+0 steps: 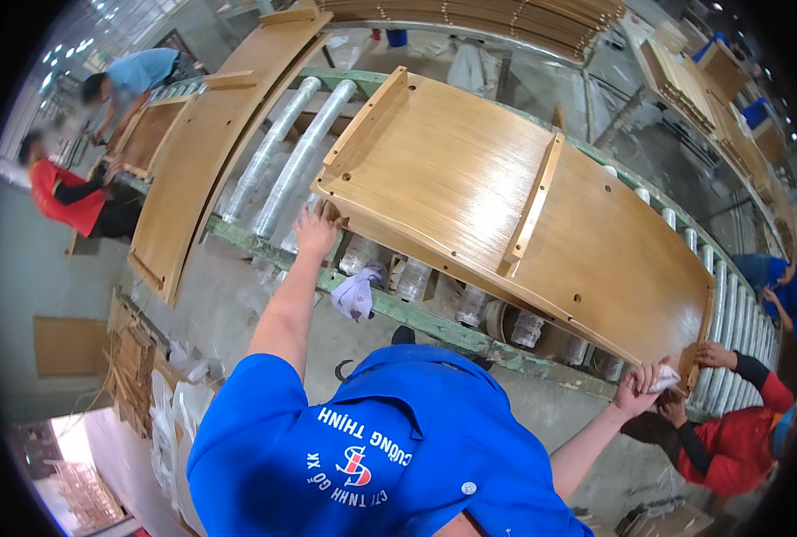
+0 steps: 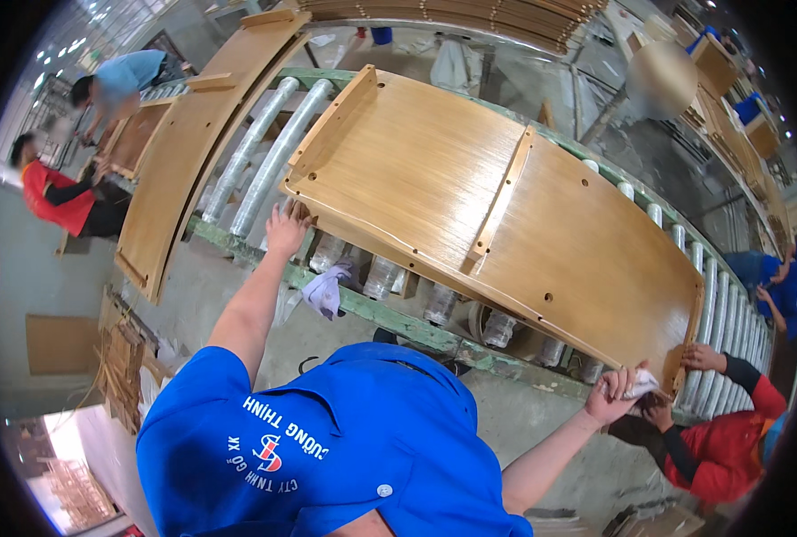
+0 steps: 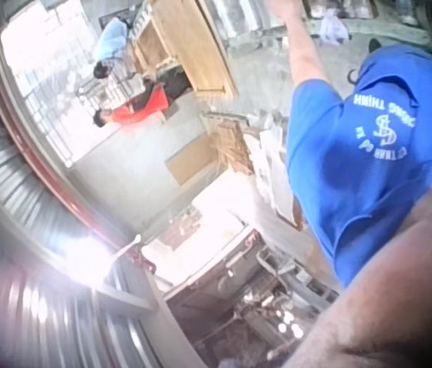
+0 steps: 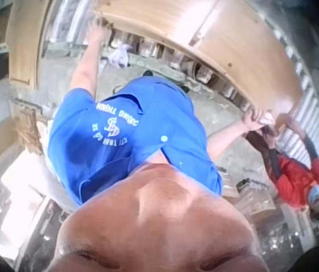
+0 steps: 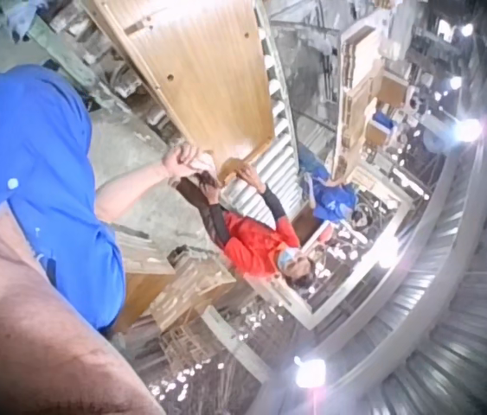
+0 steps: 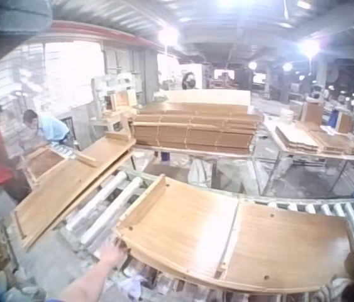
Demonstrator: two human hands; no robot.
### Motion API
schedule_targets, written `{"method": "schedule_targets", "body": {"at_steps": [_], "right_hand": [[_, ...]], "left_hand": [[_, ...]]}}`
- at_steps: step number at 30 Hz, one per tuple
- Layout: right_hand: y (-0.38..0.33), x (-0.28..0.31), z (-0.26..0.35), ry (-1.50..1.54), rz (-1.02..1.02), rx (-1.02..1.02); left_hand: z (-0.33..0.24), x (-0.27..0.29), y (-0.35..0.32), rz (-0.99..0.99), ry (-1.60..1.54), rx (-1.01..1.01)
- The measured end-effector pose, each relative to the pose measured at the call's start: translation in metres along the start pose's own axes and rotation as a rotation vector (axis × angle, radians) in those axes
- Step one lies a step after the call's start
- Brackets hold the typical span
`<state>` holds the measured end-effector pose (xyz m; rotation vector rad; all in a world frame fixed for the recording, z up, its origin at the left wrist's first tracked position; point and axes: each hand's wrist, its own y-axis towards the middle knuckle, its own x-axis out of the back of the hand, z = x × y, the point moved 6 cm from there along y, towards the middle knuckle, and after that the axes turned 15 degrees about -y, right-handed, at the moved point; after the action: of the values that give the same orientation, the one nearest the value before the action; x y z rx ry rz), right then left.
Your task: The person wipes the surface of a large wooden panel with a white cloth, removes protective paper, and continues wiping the panel. The person then places the panel onto a roller conveyor and wipes it again.
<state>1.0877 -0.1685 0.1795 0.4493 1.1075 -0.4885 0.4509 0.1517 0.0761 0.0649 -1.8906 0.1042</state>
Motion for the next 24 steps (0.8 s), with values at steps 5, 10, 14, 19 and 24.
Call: {"method": "schedule_targets", "body": {"at_steps": [5,10,14,19,24], "right_hand": [[-0.012,-0.034,-0.057,-0.004,-0.137,-0.011],[-0.036,-0.043,-0.085,-0.058,-0.180,0.043],[-0.046,-0.052,-0.098,-0.046,-0.181,0.042],[-0.061,-0.068,-0.089,-0.104,-0.205,0.142],[-0.090,-0.070,-0.063,-0.116,-0.226,0.233]], "left_hand": [[0.002,-0.022,0.023,0.062,0.054,0.022],[-0.001,-0.027,0.027,0.001,-0.018,-0.113],[-0.001,-0.025,0.041,-0.080,0.021,-0.054],[0.004,-0.028,0.042,-0.100,-0.074,0.034],[0.019,-0.018,0.057,-0.072,0.049,0.040]]}}
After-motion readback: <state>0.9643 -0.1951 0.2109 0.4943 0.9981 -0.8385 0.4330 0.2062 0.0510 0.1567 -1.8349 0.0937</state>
